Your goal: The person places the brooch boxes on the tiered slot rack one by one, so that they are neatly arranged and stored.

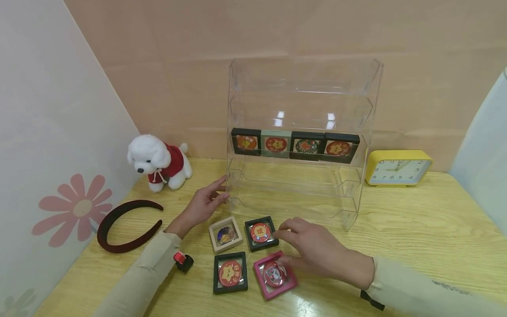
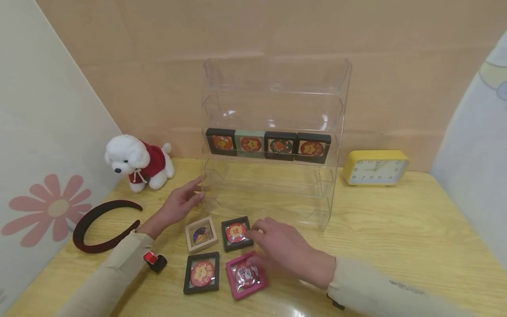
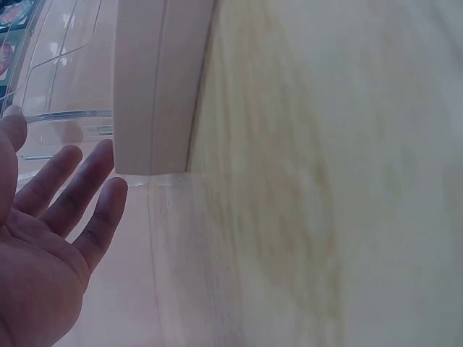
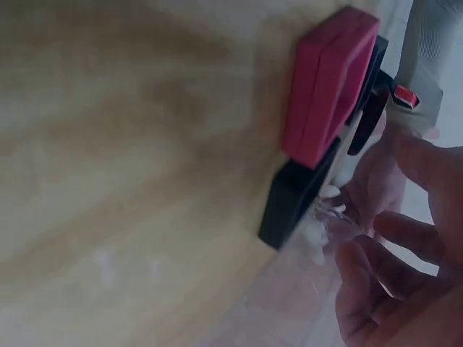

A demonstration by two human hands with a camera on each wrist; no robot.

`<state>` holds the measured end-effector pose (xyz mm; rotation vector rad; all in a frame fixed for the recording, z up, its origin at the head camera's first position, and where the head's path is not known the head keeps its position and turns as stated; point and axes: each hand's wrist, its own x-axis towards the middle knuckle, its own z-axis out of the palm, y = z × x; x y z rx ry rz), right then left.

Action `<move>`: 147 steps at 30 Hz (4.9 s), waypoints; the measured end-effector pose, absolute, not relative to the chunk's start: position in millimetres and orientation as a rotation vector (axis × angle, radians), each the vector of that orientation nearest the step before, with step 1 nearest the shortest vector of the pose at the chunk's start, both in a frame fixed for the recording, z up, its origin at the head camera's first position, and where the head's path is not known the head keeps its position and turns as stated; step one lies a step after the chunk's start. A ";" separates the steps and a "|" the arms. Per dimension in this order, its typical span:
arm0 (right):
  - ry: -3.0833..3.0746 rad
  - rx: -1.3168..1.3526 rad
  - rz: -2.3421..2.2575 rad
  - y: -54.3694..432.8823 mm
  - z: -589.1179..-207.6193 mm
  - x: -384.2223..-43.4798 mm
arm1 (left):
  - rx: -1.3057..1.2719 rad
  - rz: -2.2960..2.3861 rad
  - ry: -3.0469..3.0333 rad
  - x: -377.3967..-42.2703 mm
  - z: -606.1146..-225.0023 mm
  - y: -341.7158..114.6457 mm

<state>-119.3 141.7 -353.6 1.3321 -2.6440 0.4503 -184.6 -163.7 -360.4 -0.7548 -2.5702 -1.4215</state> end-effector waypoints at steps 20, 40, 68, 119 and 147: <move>-2.968 1.378 0.650 148.1 -373.3 -110.3 | -0.739 -1.417 -2.562 -205.3 -392.9 -174.7; -2.850 1.442 1.431 153.6 -383.1 -113.5 | -0.753 -1.407 -2.551 -205.7 -393.7 -175.2; -2.416 1.184 1.765 152.0 -359.8 -140.3 | -0.764 -1.408 -2.551 -206.7 -394.5 -175.9; -1.971 0.793 1.571 73.3 -312.9 -209.8 | -0.788 -1.431 -2.555 -192.3 -370.7 -167.3; -2.051 0.789 1.486 65.1 -351.3 -238.5 | -0.821 -1.487 -2.516 -188.7 -365.3 -164.1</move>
